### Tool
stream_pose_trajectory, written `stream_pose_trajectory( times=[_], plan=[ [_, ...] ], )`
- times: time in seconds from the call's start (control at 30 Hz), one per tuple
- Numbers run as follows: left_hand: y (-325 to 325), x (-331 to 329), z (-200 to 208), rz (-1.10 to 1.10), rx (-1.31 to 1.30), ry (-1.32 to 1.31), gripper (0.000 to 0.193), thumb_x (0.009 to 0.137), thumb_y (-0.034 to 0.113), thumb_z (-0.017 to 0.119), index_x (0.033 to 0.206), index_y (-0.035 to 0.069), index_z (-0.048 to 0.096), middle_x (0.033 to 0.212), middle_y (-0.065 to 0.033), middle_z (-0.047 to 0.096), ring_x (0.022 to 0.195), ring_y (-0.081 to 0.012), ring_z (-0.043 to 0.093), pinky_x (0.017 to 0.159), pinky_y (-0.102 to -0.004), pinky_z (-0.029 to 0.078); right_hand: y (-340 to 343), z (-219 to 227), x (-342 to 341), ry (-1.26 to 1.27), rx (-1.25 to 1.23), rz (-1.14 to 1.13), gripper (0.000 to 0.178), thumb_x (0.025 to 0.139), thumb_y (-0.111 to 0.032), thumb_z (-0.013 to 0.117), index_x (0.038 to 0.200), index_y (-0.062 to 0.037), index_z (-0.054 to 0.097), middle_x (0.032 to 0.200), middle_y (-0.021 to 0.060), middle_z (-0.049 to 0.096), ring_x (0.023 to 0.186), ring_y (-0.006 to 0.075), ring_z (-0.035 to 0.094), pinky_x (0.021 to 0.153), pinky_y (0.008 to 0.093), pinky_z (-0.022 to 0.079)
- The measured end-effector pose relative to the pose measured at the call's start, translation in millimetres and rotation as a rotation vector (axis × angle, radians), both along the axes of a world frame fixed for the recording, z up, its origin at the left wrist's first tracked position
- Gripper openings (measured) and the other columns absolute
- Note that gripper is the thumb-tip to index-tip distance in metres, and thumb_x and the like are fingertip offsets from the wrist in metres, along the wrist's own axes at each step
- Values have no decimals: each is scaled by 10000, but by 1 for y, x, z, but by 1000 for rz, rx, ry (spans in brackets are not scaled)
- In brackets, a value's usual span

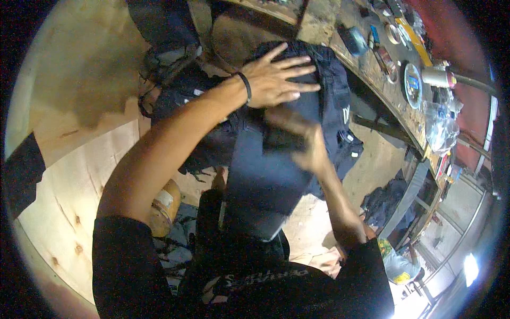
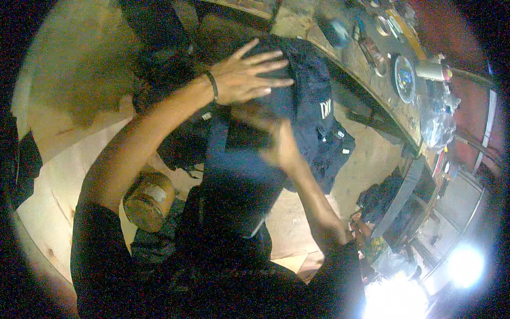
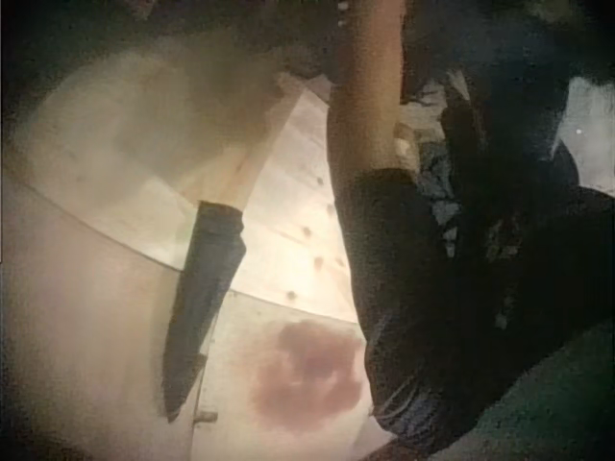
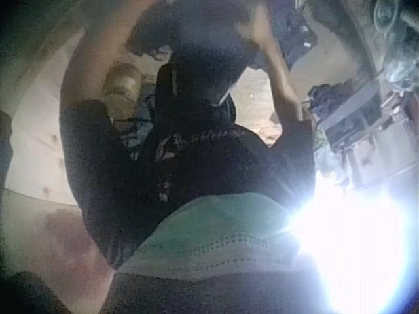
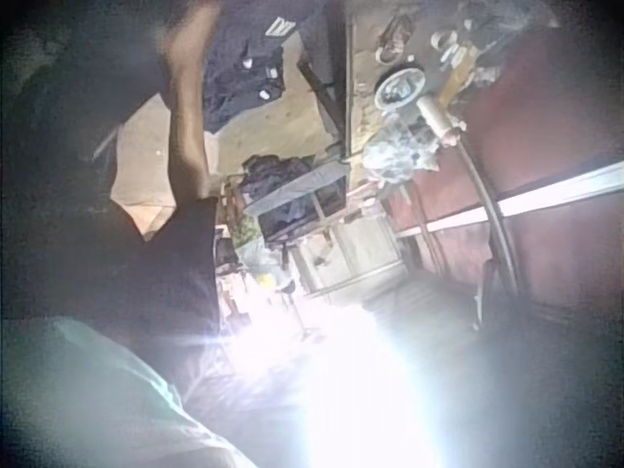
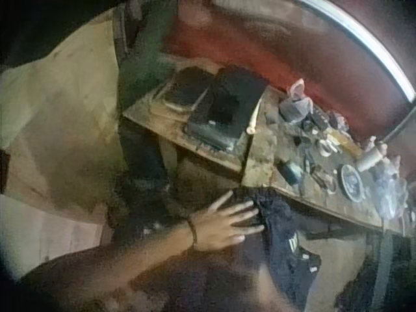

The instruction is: The person irons several pairs of dark-colored shorts on a small ironing board. They repeatedly place each pair on the board, smooth the fabric, and use a handheld iron to press the garment before moving to the next item.

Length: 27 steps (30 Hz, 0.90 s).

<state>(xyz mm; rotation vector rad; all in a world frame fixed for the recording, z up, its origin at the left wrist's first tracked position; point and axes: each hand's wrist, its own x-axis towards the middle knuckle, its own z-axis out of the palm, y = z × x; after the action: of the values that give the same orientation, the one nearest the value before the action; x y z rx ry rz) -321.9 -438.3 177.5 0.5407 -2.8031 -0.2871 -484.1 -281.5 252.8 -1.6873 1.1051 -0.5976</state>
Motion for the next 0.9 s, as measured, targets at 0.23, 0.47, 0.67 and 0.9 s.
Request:
stream_pose_trajectory(
  times=[0.23, 0.47, 0.67, 0.9],
  plan=[
    [3, 2, 19, 25, 21, -87, 536, 1148, 425, 419, 1681, 448, 363, 1786, -23, 315, 1668, -265, 226, 1339, -671, 76, 29, 19, -32, 77, 136, -564, 504, 851, -191, 876, 1301, -8, 742, 1328, 184, 749, 1276, 397, 668, 1129, 481, 498],
    [148, 38, 34, 998, 607, 611, 826, 1123, 461, 544, 1636, -130, 280, 1695, -361, 322, 1570, -494, 339, 1299, -499, 285, 19, -74, -60, 630, -400, -1135, 881, 822, -216, 902, 1573, -67, 466, 1365, 323, 581, 1230, 530, 583, 1063, 530, 502],
    [399, 113, -16, 898, 920, 452, 562, 1179, 416, 429, 1246, -107, 625, 1166, -393, 671, 1175, -549, 617, 983, -566, 471, 176, -81, -7, 592, -359, -1061, 896, 755, 10, 794, 1584, -88, 469, 1456, 281, 538, 1357, 504, 527, 1142, 517, 459],
    [428, 257, 3, 922, 1307, -104, 455, 1187, 395, 415, 1265, 35, 682, 880, -101, 755, 628, -216, 686, 567, -358, 538, 240, -12, 28, 778, -462, -973, 786, 818, -110, 835, 1526, -18, 508, 1454, 282, 559, 1362, 483, 530, 1158, 540, 414]
  ],
)
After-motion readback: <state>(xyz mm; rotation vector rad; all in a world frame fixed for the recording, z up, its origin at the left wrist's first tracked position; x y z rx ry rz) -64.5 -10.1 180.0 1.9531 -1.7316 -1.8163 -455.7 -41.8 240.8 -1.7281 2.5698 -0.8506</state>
